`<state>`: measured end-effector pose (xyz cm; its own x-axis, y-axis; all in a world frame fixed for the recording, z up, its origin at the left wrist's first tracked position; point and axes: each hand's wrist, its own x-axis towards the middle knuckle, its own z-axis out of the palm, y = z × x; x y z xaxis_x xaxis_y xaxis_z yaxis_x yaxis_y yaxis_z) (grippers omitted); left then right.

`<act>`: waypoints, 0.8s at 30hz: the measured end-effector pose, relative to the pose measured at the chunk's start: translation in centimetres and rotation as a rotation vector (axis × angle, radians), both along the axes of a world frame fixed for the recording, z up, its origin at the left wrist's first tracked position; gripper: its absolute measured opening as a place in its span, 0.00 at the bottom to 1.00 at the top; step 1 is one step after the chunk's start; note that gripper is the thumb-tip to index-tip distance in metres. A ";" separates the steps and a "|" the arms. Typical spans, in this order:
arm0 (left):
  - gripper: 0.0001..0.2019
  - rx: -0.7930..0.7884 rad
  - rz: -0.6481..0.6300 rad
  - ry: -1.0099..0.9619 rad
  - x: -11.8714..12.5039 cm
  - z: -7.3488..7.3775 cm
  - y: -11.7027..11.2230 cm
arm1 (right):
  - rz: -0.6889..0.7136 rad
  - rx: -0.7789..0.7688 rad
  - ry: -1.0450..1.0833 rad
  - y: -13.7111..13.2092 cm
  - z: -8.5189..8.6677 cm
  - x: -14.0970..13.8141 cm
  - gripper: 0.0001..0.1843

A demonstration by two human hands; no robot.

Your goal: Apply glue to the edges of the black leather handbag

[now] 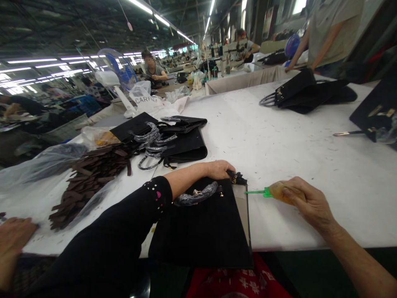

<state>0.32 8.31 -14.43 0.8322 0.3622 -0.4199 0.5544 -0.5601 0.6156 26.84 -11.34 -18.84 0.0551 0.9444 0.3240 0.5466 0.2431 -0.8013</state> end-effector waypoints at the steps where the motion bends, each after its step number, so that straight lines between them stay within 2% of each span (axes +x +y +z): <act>1: 0.10 0.002 -0.001 0.000 0.0 0.0 0.0 | -0.020 0.017 -0.004 0.0 0.0 0.0 0.13; 5: 0.10 0.016 -0.008 -0.004 0.0 0.1 0.0 | 0.103 -0.051 -0.018 -0.2 0.2 -0.1 0.11; 9: 0.09 0.028 -0.010 -0.004 0.0 0.2 0.0 | 0.057 -0.045 -0.003 -0.5 0.4 -0.4 0.11; 13: 0.11 0.031 -0.014 -0.002 -0.1 0.2 -0.1 | 0.159 -0.132 -0.004 -0.7 0.7 -0.5 0.11; 17: 0.10 0.031 -0.010 0.005 -0.1 0.3 -0.1 | 0.071 -0.086 0.001 -0.9 0.8 -0.4 0.12; 21: 0.09 0.035 -0.009 0.004 0.0 0.4 -0.1 | 0.184 -0.180 -0.005 -1.1 0.7 -0.2 0.13; 24: 0.10 0.026 -0.004 0.005 0.0 0.4 -0.1 | 0.112 -0.136 0.011 -1.5 0.5 -0.2 0.13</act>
<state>0.35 8.18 -14.03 0.8316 0.3696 -0.4145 0.5551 -0.5780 0.5982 26.59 -12.79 -18.33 -0.0502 0.9799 0.1929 0.5135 0.1910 -0.8366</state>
